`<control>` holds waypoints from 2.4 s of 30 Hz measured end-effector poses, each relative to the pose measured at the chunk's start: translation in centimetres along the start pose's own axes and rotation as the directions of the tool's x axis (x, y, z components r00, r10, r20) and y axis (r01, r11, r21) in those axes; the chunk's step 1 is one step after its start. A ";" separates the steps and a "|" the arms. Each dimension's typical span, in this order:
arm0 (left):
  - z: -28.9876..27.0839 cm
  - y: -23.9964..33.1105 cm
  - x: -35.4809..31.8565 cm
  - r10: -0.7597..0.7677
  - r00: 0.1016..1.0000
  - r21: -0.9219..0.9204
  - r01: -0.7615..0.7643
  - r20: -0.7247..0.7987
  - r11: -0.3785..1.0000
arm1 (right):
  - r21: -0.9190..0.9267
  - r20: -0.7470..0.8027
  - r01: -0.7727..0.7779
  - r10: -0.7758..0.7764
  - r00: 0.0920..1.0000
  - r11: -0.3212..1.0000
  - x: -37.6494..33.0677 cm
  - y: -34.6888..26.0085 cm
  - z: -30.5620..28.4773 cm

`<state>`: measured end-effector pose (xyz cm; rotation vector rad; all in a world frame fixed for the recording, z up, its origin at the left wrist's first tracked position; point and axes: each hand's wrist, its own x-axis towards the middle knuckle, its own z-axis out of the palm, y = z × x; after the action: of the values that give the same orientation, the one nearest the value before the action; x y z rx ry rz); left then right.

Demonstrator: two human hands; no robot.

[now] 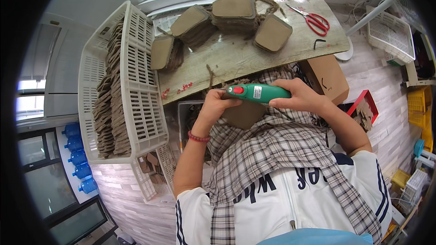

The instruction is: The person uses a green rotary cutter to trim the edges of small brown fabric pieces. They pick up each piece from a white basket, trim its edges, and place it on a table. The person repeats this process for multiple pieces throughout the video.

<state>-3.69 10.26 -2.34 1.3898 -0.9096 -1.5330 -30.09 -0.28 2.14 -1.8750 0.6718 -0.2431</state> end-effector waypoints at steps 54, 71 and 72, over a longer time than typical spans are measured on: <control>4.9 4.7 4.7 0.311 0.649 -0.533 -0.754 -0.694 0.384 | 0.265 -0.430 0.013 0.106 0.897 0.964 -2.7 -1.5 2.6; 8.9 2.8 4.7 0.291 0.751 -0.596 -0.652 -0.592 0.469 | 0.318 -0.473 0.055 0.108 0.874 0.946 -2.7 -1.3 1.9; 9.0 2.6 4.6 0.283 0.765 -0.605 -0.635 -0.578 0.479 | 0.317 -0.491 0.078 0.093 0.866 0.945 -2.6 -1.1 2.0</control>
<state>-12.39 4.75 -0.60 0.6489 -0.2240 -0.9259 -30.94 3.00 2.69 -1.4876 0.9243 -0.8112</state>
